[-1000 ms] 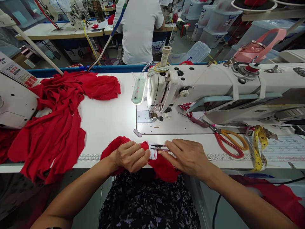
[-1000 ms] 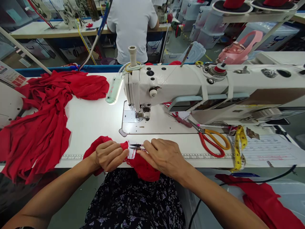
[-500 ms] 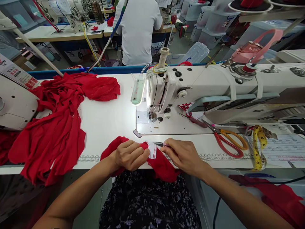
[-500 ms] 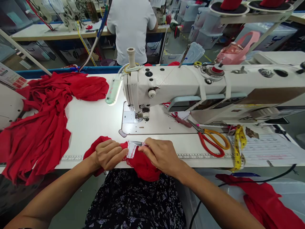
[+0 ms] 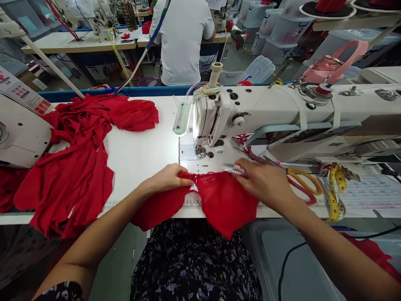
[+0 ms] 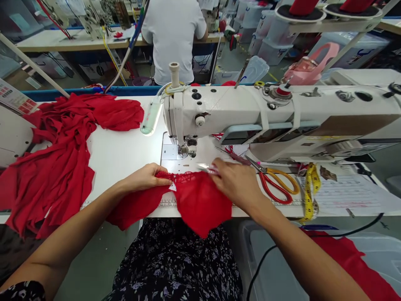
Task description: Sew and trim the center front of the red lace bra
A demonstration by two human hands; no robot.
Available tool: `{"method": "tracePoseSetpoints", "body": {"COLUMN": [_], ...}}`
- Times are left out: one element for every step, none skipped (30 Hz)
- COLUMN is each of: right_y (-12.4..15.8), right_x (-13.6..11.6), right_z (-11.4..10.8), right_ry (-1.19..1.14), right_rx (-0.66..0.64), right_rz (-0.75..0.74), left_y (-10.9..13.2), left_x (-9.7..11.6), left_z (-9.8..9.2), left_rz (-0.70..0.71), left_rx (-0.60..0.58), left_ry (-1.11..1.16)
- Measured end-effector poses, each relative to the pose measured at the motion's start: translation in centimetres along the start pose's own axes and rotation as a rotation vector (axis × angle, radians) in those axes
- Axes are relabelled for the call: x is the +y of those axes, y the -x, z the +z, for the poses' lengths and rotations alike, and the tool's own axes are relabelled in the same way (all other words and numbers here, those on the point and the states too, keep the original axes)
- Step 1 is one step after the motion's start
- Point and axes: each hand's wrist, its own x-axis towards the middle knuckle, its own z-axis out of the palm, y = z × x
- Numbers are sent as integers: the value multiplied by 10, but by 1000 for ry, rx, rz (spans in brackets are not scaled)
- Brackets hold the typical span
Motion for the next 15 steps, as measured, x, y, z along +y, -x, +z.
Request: {"method": "tracePoseSetpoints", "body": {"right_y": [-3,-4,-3,-1,1,3,4,5,5,4,3,2,1,-1,-3], "right_x": [-1,-5,-12,-20,-29,-36,-42,-46,-47,-47,-46,-43,-41,-40,-39], "right_z": [0,2,7,14,22,30,38,46,52,58,61,64,65,66,66], "right_ry": [69,84,50,-12,-69,-103,-113,-103,-87,-75,-71,-73,-79,-85,-88], "right_rx": [88,152,184,188,172,139,100,58,21,-7,-23,-34,-37,-35,-31], "right_rz": [10,-19,-88,-185,-281,-359,-412,-441,-451,-451,-450,-451,-452,-455,-459], "left_y": [-2,-3,-4,-4,-4,-3,-3,-2,-2,-2,-3,-4,-5,-7,-8], "left_x": [2,3,5,6,6,6,6,5,3,2,0,-2,-3,-4,-5], "left_z": [2,4,6,7,8,7,6,5,3,2,1,0,-1,-1,-1], "left_rz": [-4,0,3,4,2,-2,-6,-12,-19,-29,-40,-47,-48,-46,-43], "left_rx": [62,124,168,183,176,158,134,112,97,86,79,73,68,64,59], "left_ry": [-42,-94,-141,-174,-191,-190,-170,-131,-80,-26,21,57,79,88,91]}}
